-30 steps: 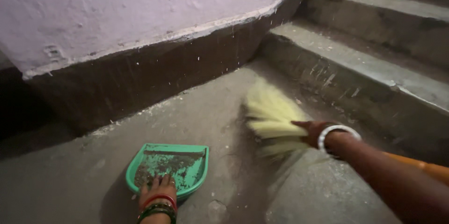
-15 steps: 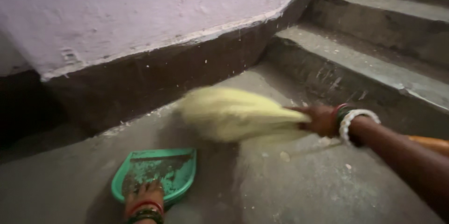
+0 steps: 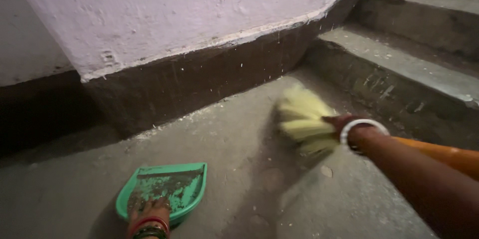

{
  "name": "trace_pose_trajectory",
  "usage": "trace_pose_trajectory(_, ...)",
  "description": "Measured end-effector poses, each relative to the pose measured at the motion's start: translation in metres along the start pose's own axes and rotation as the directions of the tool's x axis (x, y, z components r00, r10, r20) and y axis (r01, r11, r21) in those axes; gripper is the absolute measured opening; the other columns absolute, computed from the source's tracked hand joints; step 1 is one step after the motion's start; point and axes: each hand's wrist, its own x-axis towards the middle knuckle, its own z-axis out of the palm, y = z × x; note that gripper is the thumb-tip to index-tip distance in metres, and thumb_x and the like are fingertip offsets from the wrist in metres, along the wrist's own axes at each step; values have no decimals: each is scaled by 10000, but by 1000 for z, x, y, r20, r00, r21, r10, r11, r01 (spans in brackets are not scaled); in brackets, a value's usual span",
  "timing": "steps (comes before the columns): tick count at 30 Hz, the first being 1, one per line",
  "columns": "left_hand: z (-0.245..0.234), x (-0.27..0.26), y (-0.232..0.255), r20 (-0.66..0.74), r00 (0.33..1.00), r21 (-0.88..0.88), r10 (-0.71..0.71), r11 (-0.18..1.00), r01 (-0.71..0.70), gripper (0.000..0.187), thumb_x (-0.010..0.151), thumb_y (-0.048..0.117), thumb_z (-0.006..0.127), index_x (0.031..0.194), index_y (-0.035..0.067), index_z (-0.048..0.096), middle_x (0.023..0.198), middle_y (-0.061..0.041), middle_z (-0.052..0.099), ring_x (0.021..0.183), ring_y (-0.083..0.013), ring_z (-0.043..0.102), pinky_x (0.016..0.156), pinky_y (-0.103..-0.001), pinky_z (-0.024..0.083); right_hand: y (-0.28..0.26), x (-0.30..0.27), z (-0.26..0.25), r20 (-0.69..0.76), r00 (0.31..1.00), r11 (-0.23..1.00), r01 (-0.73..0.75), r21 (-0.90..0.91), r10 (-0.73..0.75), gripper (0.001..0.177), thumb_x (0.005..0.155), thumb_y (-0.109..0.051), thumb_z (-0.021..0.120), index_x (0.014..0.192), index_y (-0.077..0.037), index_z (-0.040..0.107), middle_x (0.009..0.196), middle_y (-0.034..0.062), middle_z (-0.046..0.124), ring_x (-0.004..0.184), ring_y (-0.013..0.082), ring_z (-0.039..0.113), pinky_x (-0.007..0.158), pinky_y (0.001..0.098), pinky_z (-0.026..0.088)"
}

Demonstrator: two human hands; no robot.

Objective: The person sweeps debris into a green dustpan using a broom by hand on a concrete floor near a stairwell.

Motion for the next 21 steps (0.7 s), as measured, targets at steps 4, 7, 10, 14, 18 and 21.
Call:
trace_pose_trajectory(4, 4, 16, 3, 11, 1000, 4, -10, 1000, 10, 515, 1090, 274, 375, 1590, 227, 260, 1701, 8, 125, 1586, -202, 104, 1306, -501, 89, -85, -67, -25, 130, 974, 973, 202, -114, -187, 674, 1018, -472, 554, 1604, -483, 223, 1607, 67, 410, 1454, 299, 458, 1204, 503, 405)
trace_pose_trajectory(7, 8, 24, 2, 12, 1000, -9, -19, 1000, 20, 506, 1090, 283, 377, 1582, 228, 272, 1695, 4, 137, 1583, -206, 113, 1304, -506, 94, -105, -93, -37, 128, 906, 891, 421, -170, -404, 679, 988, -457, 566, 1589, -485, 251, 1551, 48, 507, 1415, 292, 509, 1193, 479, 412)
trace_pose_trajectory(10, 13, 26, -4, 9, 1000, -29, -23, 999, 23, 498, 1089, 292, 380, 1574, 228, 284, 1689, 1, 150, 1579, -210, 122, 1303, -511, 99, -107, -108, -50, 163, 845, 827, 533, -178, -509, 678, 970, -469, 570, 1572, -491, 258, 1550, 18, 495, 1416, 283, 494, 1184, 477, 404)
trace_pose_trajectory(14, 23, 23, -27, 11, 999, -55, -48, 997, 49, 487, 1089, 303, 383, 1564, 229, 300, 1680, -3, 167, 1574, -215, 134, 1300, -518, 105, -79, -100, -72, 152, 793, 791, 605, -91, -589, 666, 957, -483, 571, 1552, -500, 273, 1512, 18, 538, 1400, 256, 521, 1178, 429, 405)
trace_pose_trajectory(18, 49, 13, -69, 32, 996, -77, -85, 993, 88, 477, 1089, 315, 386, 1553, 230, 316, 1672, -7, 184, 1570, -221, 147, 1297, -526, 111, -54, -73, -79, 85, 855, 851, 518, -82, -512, 673, 954, -473, 561, 1555, -514, 261, 1529, 3, 541, 1391, 246, 557, 1166, 434, 440)
trace_pose_trajectory(21, 79, 5, -96, 37, 991, -110, -128, 985, 131, 470, 1088, 324, 389, 1545, 231, 328, 1666, -10, 196, 1566, -225, 156, 1296, -531, 116, -64, -60, -65, 63, 888, 877, 460, -143, -455, 685, 964, -480, 575, 1569, -519, 257, 1530, 7, 558, 1401, 252, 561, 1180, 433, 445)
